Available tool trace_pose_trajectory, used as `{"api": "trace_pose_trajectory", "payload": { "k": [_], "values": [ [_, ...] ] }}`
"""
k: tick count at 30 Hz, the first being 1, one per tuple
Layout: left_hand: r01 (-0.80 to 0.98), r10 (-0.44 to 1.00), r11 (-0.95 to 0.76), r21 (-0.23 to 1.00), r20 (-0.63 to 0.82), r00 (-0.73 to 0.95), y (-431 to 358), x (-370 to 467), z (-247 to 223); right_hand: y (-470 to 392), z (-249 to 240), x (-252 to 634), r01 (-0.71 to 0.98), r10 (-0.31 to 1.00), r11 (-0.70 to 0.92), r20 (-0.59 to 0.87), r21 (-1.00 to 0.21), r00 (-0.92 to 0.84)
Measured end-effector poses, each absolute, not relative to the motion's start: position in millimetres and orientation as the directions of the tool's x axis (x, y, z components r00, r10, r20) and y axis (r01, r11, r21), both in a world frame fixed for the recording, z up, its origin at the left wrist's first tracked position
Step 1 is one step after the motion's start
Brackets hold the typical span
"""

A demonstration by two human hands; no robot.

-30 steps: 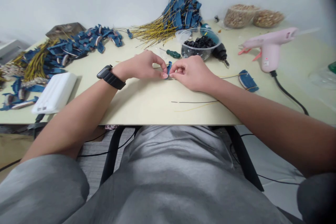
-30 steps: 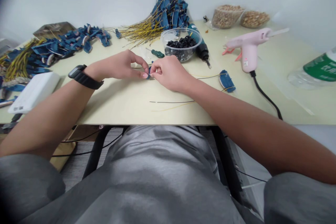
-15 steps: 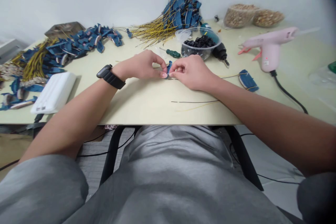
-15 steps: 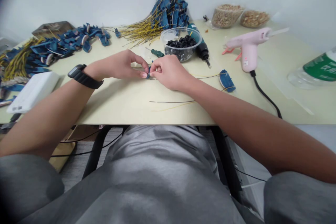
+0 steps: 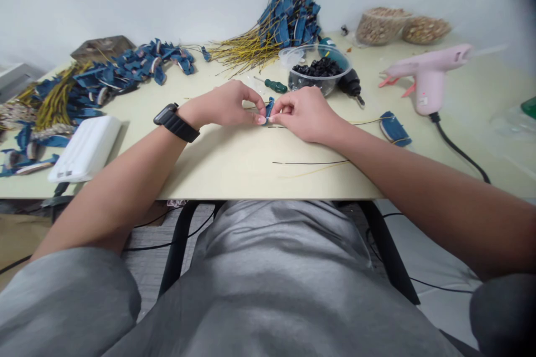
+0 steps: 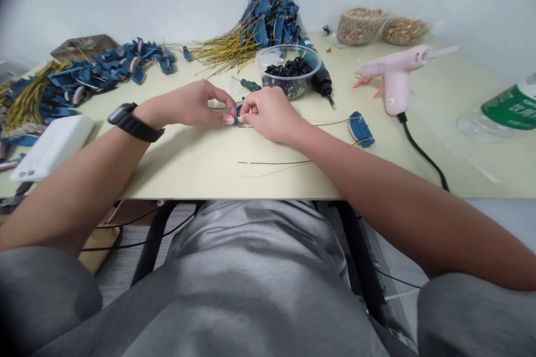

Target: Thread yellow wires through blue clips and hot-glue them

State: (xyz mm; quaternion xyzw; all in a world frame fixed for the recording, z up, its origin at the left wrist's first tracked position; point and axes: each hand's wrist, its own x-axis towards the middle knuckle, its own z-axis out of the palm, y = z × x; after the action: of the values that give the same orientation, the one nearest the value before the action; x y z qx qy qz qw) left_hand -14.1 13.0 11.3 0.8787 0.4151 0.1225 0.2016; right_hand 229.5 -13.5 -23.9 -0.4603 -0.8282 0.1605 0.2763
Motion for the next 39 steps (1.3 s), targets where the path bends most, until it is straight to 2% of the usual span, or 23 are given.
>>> {"api": "trace_pose_trajectory", "payload": {
  "k": [22, 31, 39],
  "values": [
    [0.679, 0.782, -0.556, 0.479, 0.026, 0.623, 10.1, -14.7, 14.2, -11.3, -23.4, 236.5, 0.676, 0.857, 0.515, 0.316, -0.527, -0.407],
    [0.629, 0.752, -0.566, 0.534, 0.021, 0.659, 6.2, -12.8, 14.6, -16.1, -16.7, 244.2, 0.680, 0.877, 0.479, 0.328, -0.555, -0.350],
    [0.611, 0.734, -0.590, 0.527, 0.036, 0.678, 4.4, -11.3, 15.1, -23.1, -13.7, 246.1, 0.639, 0.839, 0.541, 0.307, -0.547, -0.449]
  ]
}}
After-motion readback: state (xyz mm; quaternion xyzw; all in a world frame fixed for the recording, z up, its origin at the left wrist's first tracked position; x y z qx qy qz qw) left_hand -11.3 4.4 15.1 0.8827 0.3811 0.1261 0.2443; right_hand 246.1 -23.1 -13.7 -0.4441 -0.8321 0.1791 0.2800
